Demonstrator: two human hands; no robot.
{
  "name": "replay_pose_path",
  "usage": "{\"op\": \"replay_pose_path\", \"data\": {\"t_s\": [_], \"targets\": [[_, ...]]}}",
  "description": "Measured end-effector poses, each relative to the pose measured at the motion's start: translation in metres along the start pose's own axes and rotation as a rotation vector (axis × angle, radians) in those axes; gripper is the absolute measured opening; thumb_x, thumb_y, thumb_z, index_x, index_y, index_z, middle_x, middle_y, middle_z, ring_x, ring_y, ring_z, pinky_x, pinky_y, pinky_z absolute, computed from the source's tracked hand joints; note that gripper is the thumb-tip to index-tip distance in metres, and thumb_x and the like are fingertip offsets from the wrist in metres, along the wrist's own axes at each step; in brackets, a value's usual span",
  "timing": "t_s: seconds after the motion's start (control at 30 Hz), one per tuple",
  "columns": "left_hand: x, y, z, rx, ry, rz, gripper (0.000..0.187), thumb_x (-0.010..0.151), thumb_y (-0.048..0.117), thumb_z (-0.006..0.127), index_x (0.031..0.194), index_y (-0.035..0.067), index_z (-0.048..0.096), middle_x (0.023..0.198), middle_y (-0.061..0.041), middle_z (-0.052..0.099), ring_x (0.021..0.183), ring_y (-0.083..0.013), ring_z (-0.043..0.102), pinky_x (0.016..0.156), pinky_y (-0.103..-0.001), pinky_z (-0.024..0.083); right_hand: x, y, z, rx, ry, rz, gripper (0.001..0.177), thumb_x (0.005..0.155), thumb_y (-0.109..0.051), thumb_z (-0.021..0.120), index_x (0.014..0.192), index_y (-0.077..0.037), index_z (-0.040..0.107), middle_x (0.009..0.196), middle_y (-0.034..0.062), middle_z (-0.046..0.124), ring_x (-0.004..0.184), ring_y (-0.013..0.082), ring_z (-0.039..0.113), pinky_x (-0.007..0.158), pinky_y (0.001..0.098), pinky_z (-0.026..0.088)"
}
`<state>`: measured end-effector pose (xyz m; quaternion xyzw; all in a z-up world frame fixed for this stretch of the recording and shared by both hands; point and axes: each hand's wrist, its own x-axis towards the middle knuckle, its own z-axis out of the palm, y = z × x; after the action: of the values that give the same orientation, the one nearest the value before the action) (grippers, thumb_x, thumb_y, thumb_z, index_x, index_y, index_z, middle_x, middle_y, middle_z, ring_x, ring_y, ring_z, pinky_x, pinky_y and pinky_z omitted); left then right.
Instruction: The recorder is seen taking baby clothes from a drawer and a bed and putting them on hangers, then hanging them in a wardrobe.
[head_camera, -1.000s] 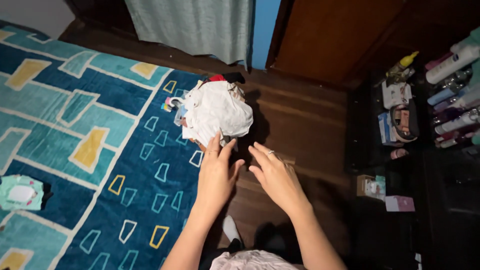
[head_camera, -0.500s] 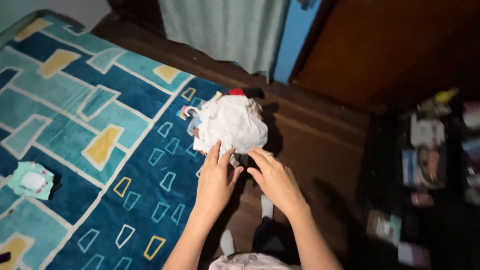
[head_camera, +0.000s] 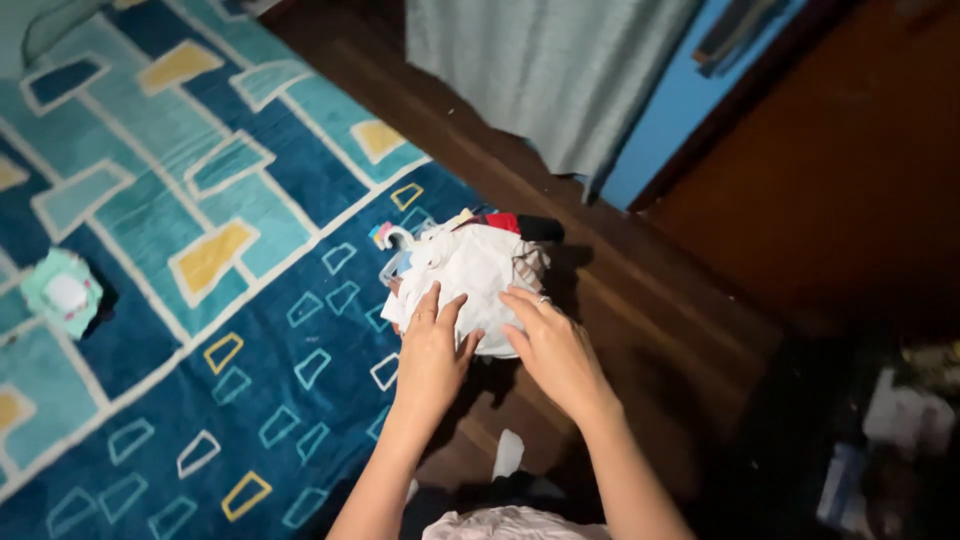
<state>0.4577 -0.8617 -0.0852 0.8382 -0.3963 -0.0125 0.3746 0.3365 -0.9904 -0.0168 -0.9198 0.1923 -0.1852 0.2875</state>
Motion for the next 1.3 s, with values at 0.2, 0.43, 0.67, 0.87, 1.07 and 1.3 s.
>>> {"op": "replay_pose_path", "data": {"t_s": [0.2, 0.43, 0.67, 0.87, 1.07, 1.3], "targets": [[0.007, -0.016, 0.035, 0.049, 0.000, -0.192, 0.057, 0.080, 0.023, 0.081, 0.129, 0.001, 0.063, 0.146, -0.032, 0.048, 0.132, -0.0465, 0.050, 0.106, -0.049, 0.043, 0.048, 0.044, 0.022, 0.058, -0.178, -0.028, 0.035, 0.092, -0.016, 0.069, 0.125, -0.006, 0.067, 0.133, 0.0124, 0.067, 0.116, 0.0355, 0.065, 0.094, 0.0421, 0.053], [0.035, -0.062, 0.055, 0.087, -0.053, -0.344, 0.059, 0.080, 0.025, 0.082, 0.130, -0.001, 0.062, 0.145, -0.033, 0.048, 0.130, -0.0472, 0.050, 0.108, -0.046, 0.042, 0.106, 0.077, 0.062, 0.132, -0.271, -0.100, 0.034, 0.093, -0.016, 0.068, 0.125, -0.006, 0.067, 0.130, 0.0139, 0.068, 0.116, 0.0358, 0.065, 0.095, 0.0419, 0.053], [0.096, -0.150, 0.120, 0.111, -0.081, -0.441, 0.062, 0.081, 0.027, 0.082, 0.130, -0.004, 0.061, 0.140, -0.033, 0.054, 0.130, -0.0444, 0.053, 0.107, -0.044, 0.043, 0.167, 0.109, 0.106, 0.125, -0.378, -0.147, 0.035, 0.092, -0.013, 0.067, 0.126, -0.004, 0.065, 0.127, 0.0157, 0.069, 0.116, 0.0370, 0.065, 0.096, 0.0431, 0.052], [0.136, -0.259, 0.209, 0.149, -0.160, -0.600, 0.053, 0.085, 0.029, 0.078, 0.126, -0.001, 0.064, 0.120, -0.025, 0.068, 0.117, -0.0399, 0.063, 0.108, -0.051, 0.042, 0.221, 0.112, 0.119, 0.060, -0.474, -0.080, 0.035, 0.092, -0.013, 0.067, 0.126, -0.006, 0.066, 0.127, 0.0146, 0.069, 0.114, 0.0364, 0.065, 0.093, 0.0439, 0.053], [0.158, -0.299, 0.256, 0.114, -0.200, -1.004, 0.032, 0.092, 0.034, 0.068, 0.112, 0.010, 0.075, 0.115, -0.020, 0.073, 0.110, -0.0380, 0.069, 0.099, -0.048, 0.051, 0.248, 0.128, 0.138, 0.039, -0.514, -0.097, 0.034, 0.091, -0.013, 0.068, 0.125, -0.007, 0.067, 0.125, 0.0149, 0.070, 0.112, 0.0364, 0.066, 0.092, 0.0441, 0.053], [0.170, -0.284, 0.252, 0.263, 0.043, -0.973, 0.037, 0.077, 0.043, 0.079, 0.098, 0.013, 0.080, 0.103, -0.016, 0.072, 0.104, -0.0353, 0.066, 0.093, -0.050, 0.046, 0.255, 0.136, 0.142, 0.006, -0.574, -0.019, 0.033, 0.090, -0.015, 0.068, 0.122, -0.008, 0.069, 0.122, 0.0148, 0.071, 0.108, 0.0371, 0.067, 0.089, 0.0451, 0.054]]}}
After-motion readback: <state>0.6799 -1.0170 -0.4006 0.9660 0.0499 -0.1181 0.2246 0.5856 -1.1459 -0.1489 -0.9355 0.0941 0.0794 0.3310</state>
